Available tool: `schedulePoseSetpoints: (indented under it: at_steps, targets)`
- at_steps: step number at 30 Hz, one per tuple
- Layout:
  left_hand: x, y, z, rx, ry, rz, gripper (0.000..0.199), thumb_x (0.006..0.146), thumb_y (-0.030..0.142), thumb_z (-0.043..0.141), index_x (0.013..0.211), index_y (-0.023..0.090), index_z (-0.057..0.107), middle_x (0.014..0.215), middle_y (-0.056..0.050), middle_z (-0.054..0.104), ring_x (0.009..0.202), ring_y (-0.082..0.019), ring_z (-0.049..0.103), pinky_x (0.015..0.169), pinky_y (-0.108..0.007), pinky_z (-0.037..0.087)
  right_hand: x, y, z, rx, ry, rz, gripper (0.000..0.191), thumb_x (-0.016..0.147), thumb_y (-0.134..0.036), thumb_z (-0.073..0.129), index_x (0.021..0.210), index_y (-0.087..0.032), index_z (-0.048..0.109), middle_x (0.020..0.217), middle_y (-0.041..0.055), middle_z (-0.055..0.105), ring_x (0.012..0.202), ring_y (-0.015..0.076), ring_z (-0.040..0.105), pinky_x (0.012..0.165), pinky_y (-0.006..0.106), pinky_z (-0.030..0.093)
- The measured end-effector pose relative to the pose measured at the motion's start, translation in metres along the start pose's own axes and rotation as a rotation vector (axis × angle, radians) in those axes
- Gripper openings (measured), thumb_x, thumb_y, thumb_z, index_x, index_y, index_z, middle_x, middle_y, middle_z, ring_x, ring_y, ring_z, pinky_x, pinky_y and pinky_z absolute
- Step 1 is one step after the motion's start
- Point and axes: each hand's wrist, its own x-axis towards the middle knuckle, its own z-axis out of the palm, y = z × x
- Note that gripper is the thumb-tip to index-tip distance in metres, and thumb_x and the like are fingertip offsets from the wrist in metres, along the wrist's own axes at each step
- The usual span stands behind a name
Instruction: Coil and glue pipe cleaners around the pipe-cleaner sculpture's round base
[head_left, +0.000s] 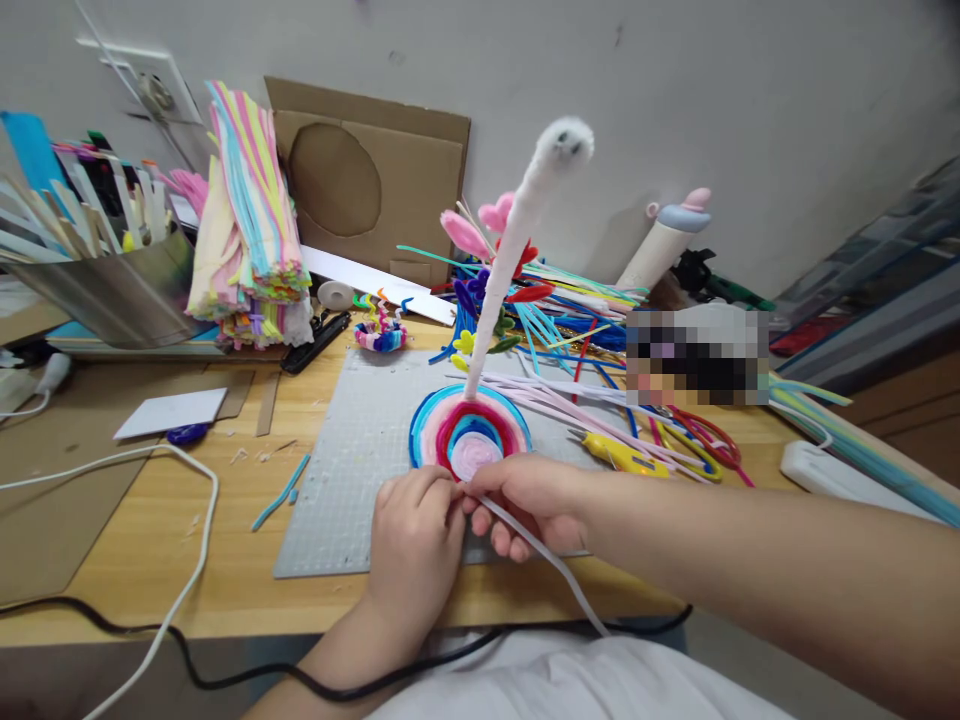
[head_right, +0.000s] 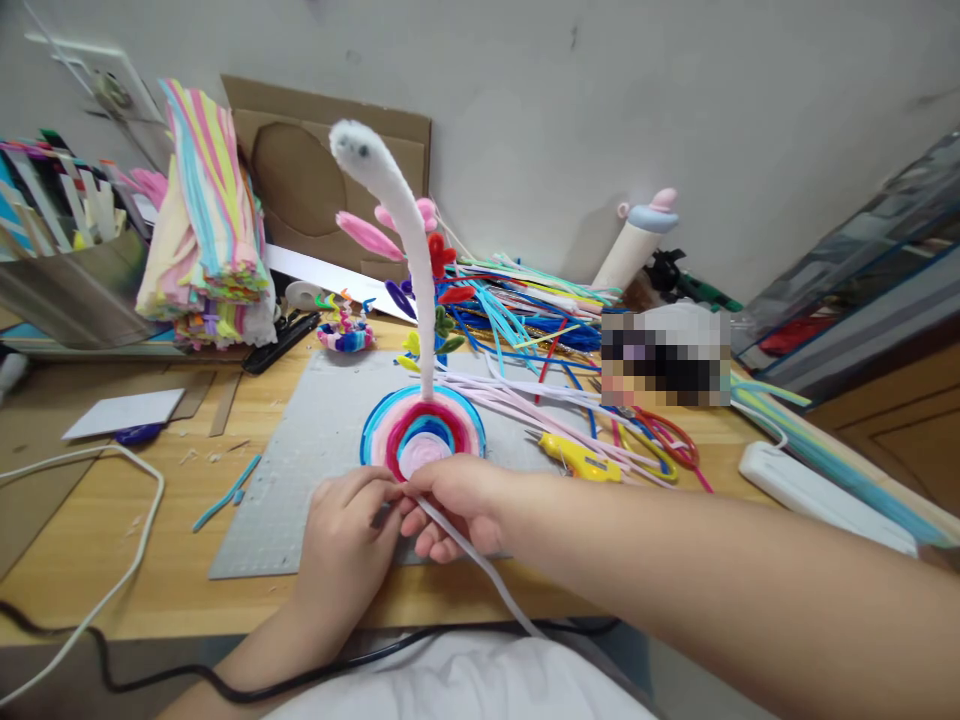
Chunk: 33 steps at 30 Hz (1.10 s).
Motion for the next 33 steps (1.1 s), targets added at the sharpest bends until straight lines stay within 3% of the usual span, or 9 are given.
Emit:
schedulePoseSetpoints:
  at_steps: [5, 7, 10, 12, 15, 18, 20, 29, 33]
  targets:
    - [0.0, 0.0, -0.001, -0.028, -0.021, -0.002, 0.011, 0.081, 0.01, 0.058, 0.074, 0.018, 0.06, 0.085, -0.002, 0.067, 0.079, -0.02, 0.06, 0.07, -0.034, 0.037, 0.001, 0.002, 0.005, -0.226, 0.115, -0.093, 0.02, 0.081, -0.02, 0.051, 0.062, -0.021, 0.045, 0.047, -0.0062, 0.047, 0.036, 0.0104, 0.046, 0.037, 0.021, 0.033]
    - [0.001, 0.0, -0.001, -0.016, -0.038, -0.012, 0.012, 0.081, 0.01, 0.057, 0.074, 0.019, 0.061, 0.086, -0.002, 0.068, 0.08, -0.02, 0.061, 0.07, -0.035, 0.037, -0.003, -0.001, 0.001, -0.508, 0.143, -0.295, 0.017, 0.074, -0.013, 0.057, 0.062, -0.019, 0.049, 0.053, -0.0033, 0.052, 0.047, 0.0125, 0.051, 0.045, 0.023, 0.033]
    - [0.002, 0.0, -0.002, -0.016, -0.053, -0.041, 0.015, 0.079, 0.007, 0.055, 0.075, 0.02, 0.061, 0.088, -0.002, 0.069, 0.082, -0.02, 0.061, 0.07, -0.034, 0.037, -0.01, -0.005, -0.005, -1.201, 0.097, -0.723, 0.014, 0.075, -0.005, 0.054, 0.068, -0.016, 0.059, 0.07, 0.0073, 0.064, 0.067, 0.0193, 0.059, 0.055, 0.028, 0.034]
    - [0.002, 0.0, -0.002, -0.032, -0.06, -0.053, 0.016, 0.079, 0.006, 0.054, 0.077, 0.02, 0.063, 0.089, -0.003, 0.069, 0.082, -0.02, 0.061, 0.07, -0.034, 0.037, -0.013, -0.005, -0.006, -1.401, 0.099, -0.826, 0.015, 0.079, -0.006, 0.05, 0.076, -0.015, 0.062, 0.078, 0.0121, 0.067, 0.072, 0.022, 0.06, 0.057, 0.03, 0.036]
    - [0.002, 0.0, -0.002, -0.052, -0.056, -0.054, 0.011, 0.081, 0.01, 0.057, 0.079, 0.02, 0.063, 0.089, -0.002, 0.069, 0.082, -0.02, 0.061, 0.071, -0.035, 0.037, -0.012, -0.002, -0.001, -1.004, 0.183, -0.537, 0.009, 0.081, -0.015, 0.05, 0.076, -0.017, 0.058, 0.07, 0.0073, 0.065, 0.061, 0.0182, 0.06, 0.051, 0.026, 0.038]
    - [0.001, 0.0, -0.001, -0.058, -0.035, -0.047, 0.009, 0.08, 0.01, 0.061, 0.078, 0.019, 0.063, 0.087, -0.001, 0.068, 0.081, -0.02, 0.061, 0.071, -0.035, 0.036, -0.008, -0.001, 0.007, -0.285, 0.054, -0.031, 0.02, 0.085, -0.022, 0.039, 0.07, -0.019, 0.051, 0.056, 0.0004, 0.056, 0.042, 0.0127, 0.053, 0.04, 0.023, 0.039]
    - [0.001, 0.0, 0.0, -0.057, -0.031, -0.043, 0.011, 0.078, 0.009, 0.062, 0.078, 0.019, 0.062, 0.086, -0.001, 0.068, 0.081, -0.02, 0.061, 0.071, -0.035, 0.036, -0.006, -0.001, 0.01, -0.055, -0.026, 0.102, 0.026, 0.087, -0.023, 0.033, 0.068, -0.017, 0.05, 0.055, -0.0008, 0.054, 0.038, 0.0101, 0.052, 0.038, 0.021, 0.042]
    - [0.001, 0.001, -0.001, -0.028, -0.02, -0.013, 0.01, 0.08, 0.01, 0.06, 0.077, 0.019, 0.062, 0.084, -0.001, 0.068, 0.079, -0.02, 0.061, 0.07, -0.035, 0.036, 0.003, 0.01, 0.012, -0.192, 0.198, -0.087, 0.018, 0.08, -0.019, 0.048, 0.064, -0.021, 0.041, 0.048, -0.0067, 0.043, 0.037, 0.009, 0.041, 0.038, 0.021, 0.03]
    - [0.001, 0.0, -0.001, -0.04, -0.04, -0.047, 0.016, 0.075, 0.003, 0.058, 0.075, 0.019, 0.061, 0.084, -0.002, 0.068, 0.079, -0.021, 0.061, 0.069, -0.034, 0.036, -0.003, 0.011, 0.007, -0.691, 0.187, -0.496, 0.011, 0.073, -0.009, 0.056, 0.068, -0.017, 0.053, 0.069, 0.0036, 0.06, 0.066, 0.0167, 0.055, 0.054, 0.025, 0.035]
